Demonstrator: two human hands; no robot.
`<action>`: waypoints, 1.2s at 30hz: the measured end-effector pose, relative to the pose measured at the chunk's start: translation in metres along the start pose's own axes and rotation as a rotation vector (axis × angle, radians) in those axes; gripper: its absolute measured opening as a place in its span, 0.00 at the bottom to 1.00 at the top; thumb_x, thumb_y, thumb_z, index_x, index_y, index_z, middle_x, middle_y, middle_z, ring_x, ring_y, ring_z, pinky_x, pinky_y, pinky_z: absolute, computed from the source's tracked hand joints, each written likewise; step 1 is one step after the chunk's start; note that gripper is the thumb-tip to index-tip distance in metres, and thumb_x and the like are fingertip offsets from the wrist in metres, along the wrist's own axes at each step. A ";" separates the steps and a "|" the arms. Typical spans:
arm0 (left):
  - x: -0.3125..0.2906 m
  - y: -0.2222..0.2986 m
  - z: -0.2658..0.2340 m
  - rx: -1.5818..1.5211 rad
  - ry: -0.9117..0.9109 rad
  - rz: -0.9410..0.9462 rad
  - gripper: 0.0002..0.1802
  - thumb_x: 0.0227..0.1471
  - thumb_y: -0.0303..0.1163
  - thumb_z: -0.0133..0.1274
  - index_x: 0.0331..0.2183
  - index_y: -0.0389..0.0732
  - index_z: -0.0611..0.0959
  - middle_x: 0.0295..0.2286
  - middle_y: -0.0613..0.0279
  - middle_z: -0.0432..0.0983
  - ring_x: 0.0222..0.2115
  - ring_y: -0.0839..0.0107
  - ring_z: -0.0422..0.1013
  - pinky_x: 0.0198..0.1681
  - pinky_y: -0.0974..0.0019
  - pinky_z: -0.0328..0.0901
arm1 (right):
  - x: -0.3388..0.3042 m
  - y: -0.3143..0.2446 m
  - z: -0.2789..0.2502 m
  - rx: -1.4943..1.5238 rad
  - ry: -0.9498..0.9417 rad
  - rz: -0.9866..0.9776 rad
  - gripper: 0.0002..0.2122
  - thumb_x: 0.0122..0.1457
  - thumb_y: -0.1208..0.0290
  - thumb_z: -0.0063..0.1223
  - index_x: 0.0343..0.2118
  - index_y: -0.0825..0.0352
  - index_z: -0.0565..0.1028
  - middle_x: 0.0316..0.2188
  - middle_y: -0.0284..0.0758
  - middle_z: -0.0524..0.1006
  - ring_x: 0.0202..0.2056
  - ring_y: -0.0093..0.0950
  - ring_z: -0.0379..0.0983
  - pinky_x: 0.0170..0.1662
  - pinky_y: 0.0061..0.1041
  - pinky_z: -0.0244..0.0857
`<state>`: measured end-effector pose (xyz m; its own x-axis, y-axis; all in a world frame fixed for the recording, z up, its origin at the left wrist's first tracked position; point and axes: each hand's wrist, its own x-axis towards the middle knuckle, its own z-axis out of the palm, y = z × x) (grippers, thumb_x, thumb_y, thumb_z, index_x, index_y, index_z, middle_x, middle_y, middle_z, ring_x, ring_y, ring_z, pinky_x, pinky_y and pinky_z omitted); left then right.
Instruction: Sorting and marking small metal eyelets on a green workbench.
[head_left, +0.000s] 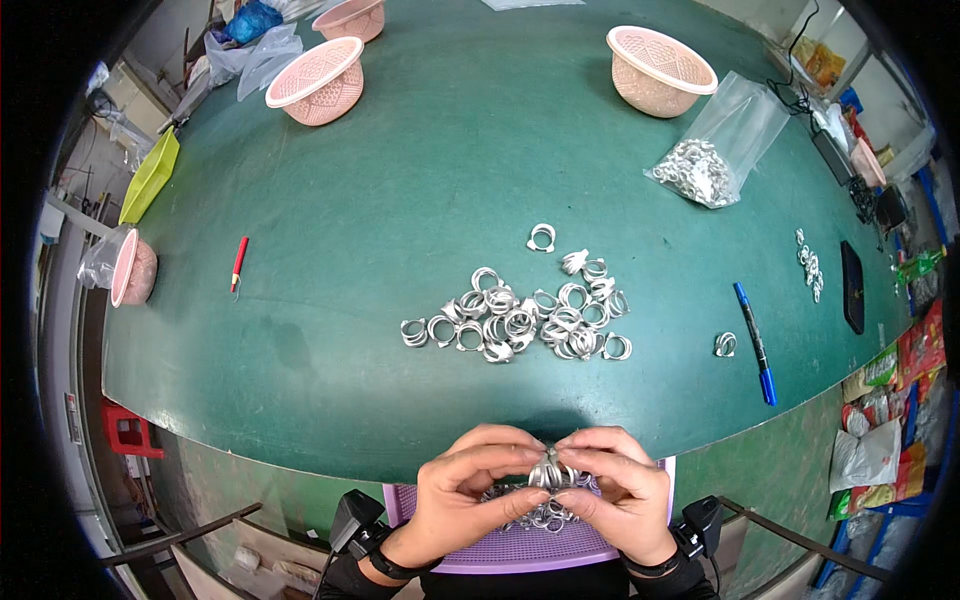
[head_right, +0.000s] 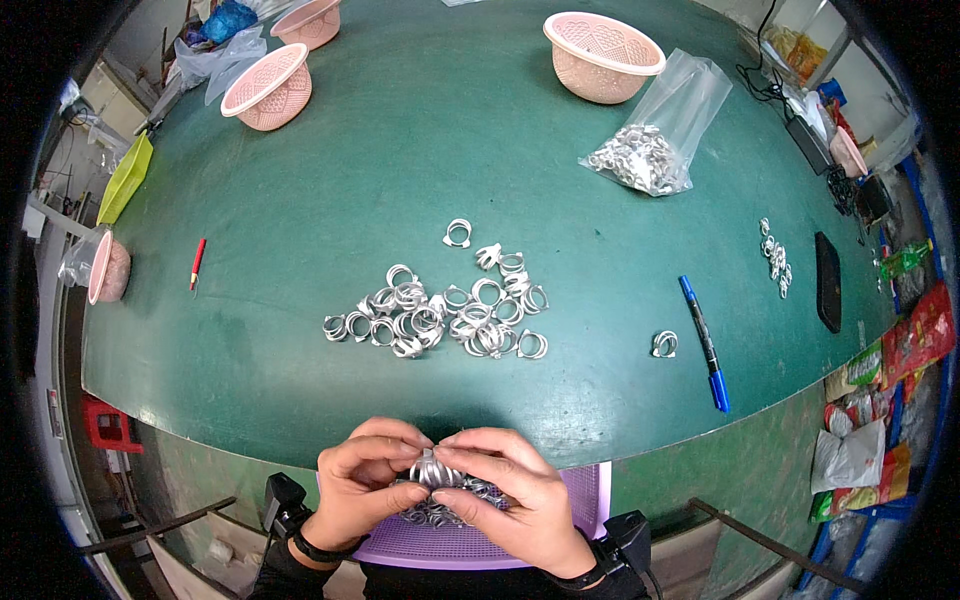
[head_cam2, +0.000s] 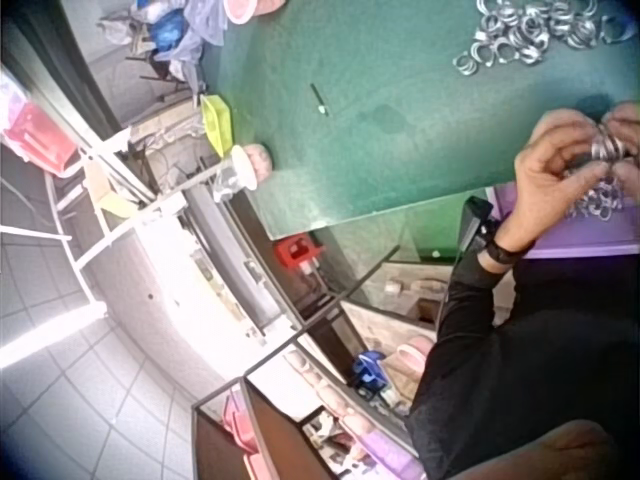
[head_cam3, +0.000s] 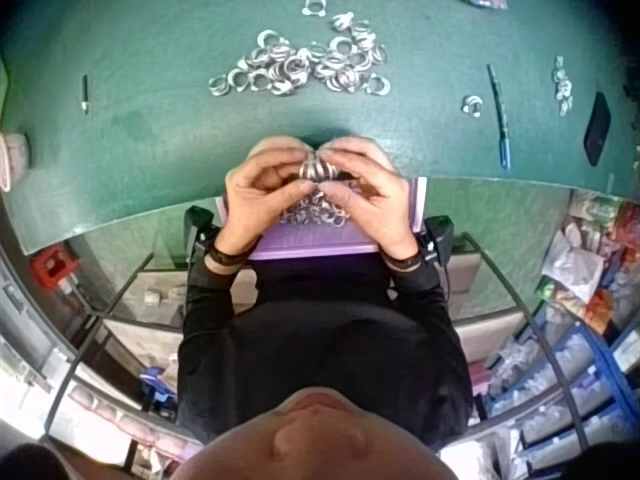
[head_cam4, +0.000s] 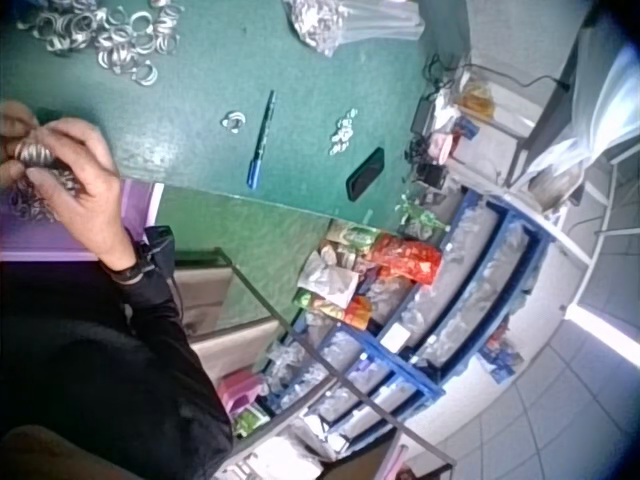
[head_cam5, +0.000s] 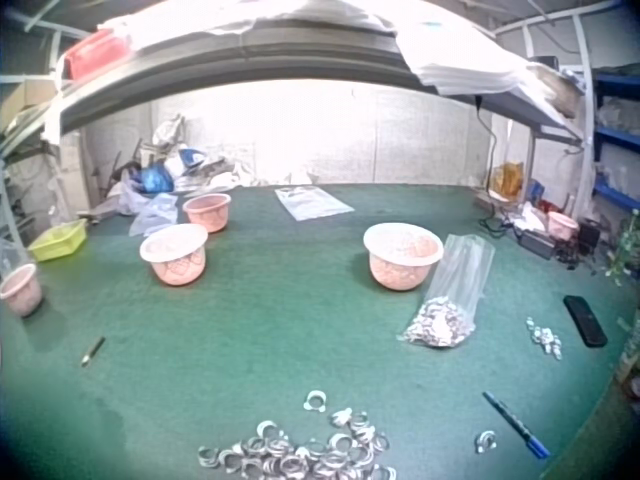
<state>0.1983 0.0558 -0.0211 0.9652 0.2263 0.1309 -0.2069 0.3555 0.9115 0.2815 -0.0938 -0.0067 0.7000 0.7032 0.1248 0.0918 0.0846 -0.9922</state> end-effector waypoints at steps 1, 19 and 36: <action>0.000 0.000 0.003 -0.021 0.017 0.008 0.24 0.37 0.11 0.53 0.41 0.31 0.69 0.41 0.52 0.61 0.42 0.64 0.65 0.44 0.65 0.66 | -0.001 0.000 0.001 -0.001 0.001 0.000 0.16 0.43 0.84 0.56 0.39 0.72 0.71 0.41 0.42 0.67 0.41 0.30 0.68 0.46 0.24 0.64; -0.001 0.003 0.003 -0.077 0.015 -0.239 0.16 0.42 0.14 0.51 0.38 0.28 0.73 0.39 0.52 0.65 0.38 0.70 0.67 0.40 0.71 0.67 | -0.005 0.000 0.000 0.332 0.132 0.149 0.08 0.46 0.85 0.53 0.32 0.75 0.72 0.36 0.41 0.67 0.35 0.27 0.70 0.37 0.23 0.68; -0.001 0.001 0.005 -0.198 0.081 -0.307 0.15 0.42 0.14 0.52 0.37 0.29 0.73 0.35 0.56 0.68 0.33 0.75 0.69 0.36 0.75 0.66 | -0.004 0.009 0.002 0.466 0.118 0.290 0.08 0.52 0.81 0.47 0.36 0.75 0.69 0.34 0.37 0.68 0.34 0.21 0.67 0.36 0.18 0.63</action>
<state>0.1976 0.0516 -0.0189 0.9730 0.1500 -0.1751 0.0556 0.5843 0.8096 0.2780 -0.0949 -0.0164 0.7269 0.6625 -0.1808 -0.4203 0.2209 -0.8801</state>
